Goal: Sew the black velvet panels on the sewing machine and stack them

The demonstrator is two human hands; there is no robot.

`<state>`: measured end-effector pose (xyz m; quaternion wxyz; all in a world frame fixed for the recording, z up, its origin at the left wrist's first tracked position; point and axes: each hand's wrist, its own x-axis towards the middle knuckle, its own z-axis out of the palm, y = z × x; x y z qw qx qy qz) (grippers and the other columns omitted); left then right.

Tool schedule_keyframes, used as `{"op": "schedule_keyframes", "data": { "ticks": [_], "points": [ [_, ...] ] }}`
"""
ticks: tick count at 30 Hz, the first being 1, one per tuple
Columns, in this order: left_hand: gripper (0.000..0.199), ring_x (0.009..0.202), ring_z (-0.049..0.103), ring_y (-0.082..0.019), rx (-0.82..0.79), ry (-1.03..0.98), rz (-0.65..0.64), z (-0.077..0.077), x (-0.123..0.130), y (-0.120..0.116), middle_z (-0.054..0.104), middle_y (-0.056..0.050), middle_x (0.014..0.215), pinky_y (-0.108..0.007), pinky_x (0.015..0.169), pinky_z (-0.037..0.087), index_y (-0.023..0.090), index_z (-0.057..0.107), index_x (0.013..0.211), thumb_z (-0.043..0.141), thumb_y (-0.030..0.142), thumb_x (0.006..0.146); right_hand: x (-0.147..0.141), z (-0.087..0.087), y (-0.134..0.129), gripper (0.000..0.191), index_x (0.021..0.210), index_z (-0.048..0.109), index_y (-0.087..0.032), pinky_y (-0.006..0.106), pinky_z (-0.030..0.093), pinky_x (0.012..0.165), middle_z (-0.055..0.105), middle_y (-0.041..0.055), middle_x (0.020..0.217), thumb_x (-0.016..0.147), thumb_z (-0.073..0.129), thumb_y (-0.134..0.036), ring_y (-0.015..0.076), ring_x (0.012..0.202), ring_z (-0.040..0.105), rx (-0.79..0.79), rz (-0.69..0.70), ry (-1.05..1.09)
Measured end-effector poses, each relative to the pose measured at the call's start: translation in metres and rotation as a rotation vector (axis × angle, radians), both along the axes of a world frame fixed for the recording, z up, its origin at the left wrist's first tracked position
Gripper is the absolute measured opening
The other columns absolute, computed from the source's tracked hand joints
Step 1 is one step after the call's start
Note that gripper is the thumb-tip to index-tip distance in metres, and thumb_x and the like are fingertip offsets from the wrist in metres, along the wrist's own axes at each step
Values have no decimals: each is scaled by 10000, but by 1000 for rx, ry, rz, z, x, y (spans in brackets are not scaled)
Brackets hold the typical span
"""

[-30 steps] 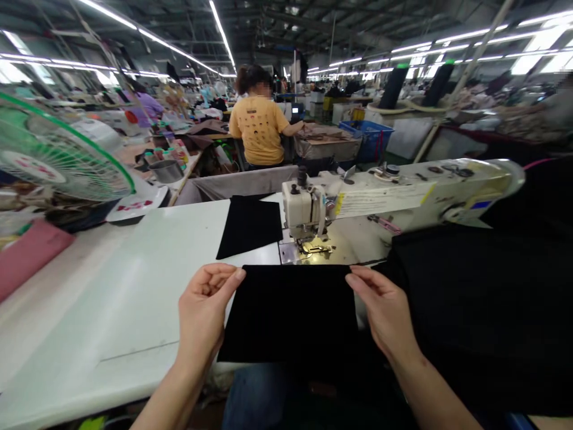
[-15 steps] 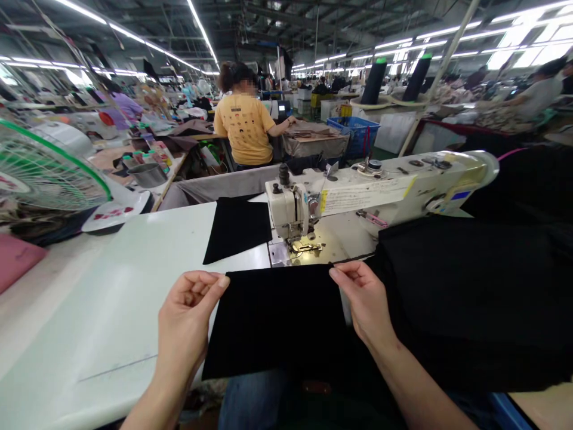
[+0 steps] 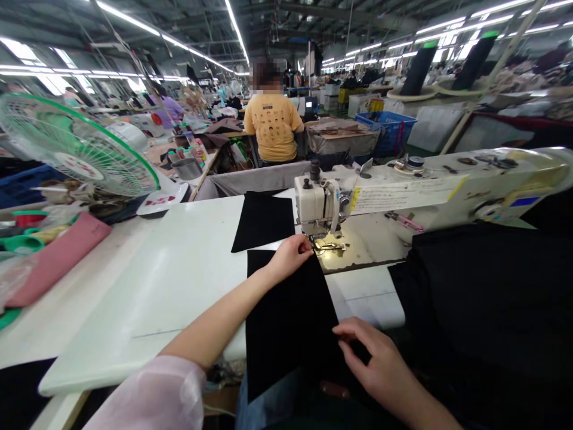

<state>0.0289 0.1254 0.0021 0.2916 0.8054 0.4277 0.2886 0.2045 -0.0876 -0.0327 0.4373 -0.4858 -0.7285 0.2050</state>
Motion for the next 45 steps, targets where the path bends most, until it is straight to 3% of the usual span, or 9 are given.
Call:
{"op": "schedule_keyframes", "data": {
  "ticks": [7,16,19,21,23,26,29,36,45],
  "points": [
    [153,630,538,-124,-32,28,61,-7,0,8,576,43,664,-236,606,406,199,513,662,600,84,710,7,-7,6,201,1007,584,-229,325,555,702,679,34,898,927,505,-62,188,793,676,147,-38,-207],
    [115,618,596,-145,-51,169,149,-8,10,31,635,29,678,-246,577,428,196,573,727,676,146,729,3,-10,18,229,1031,609,-203,420,560,860,704,62,1003,907,530,-27,221,965,665,241,-12,-224],
    [125,810,648,-206,15,209,210,4,10,13,678,-34,841,-306,729,496,184,603,843,692,140,766,6,-8,16,263,1080,624,-202,429,563,875,721,66,1044,909,527,-28,226,986,672,248,11,-264],
    [148,993,627,-262,100,240,246,13,8,-16,671,-90,997,-387,876,495,171,610,932,682,140,807,8,-6,15,283,1096,634,-201,440,561,893,728,68,1067,905,520,-26,232,1001,672,252,25,-288],
    [116,1025,606,-269,174,284,130,19,2,-57,655,-97,1031,-416,918,494,174,614,946,669,161,845,9,-3,15,293,1101,647,-199,446,560,904,734,70,1076,900,518,-28,236,1011,672,262,37,-297],
    [57,936,622,-223,189,299,-363,17,-12,-112,669,-67,976,-351,849,546,184,631,943,629,175,887,9,0,19,322,1146,663,-199,460,556,930,735,76,1107,905,516,-45,242,1034,668,255,39,-299],
    [196,1043,631,-227,269,297,-507,9,-25,-131,687,-100,1098,-353,922,556,175,637,1099,524,133,945,8,4,31,383,1212,668,-232,493,534,978,730,67,1165,903,526,-57,251,1080,655,210,23,-312],
    [238,1068,652,-244,419,333,-513,2,-30,-77,712,-123,1142,-397,946,572,139,663,1148,481,169,998,3,8,77,325,1120,723,-223,497,505,993,723,77,1126,886,557,-69,260,1083,613,181,-21,-375],
    [228,1057,660,-220,390,272,-423,-3,-29,-22,713,-109,1125,-357,953,556,161,711,1029,492,147,971,-6,12,134,209,975,755,-203,451,496,861,666,87,947,906,579,-114,271,974,580,132,-132,-469]
  ]
}}
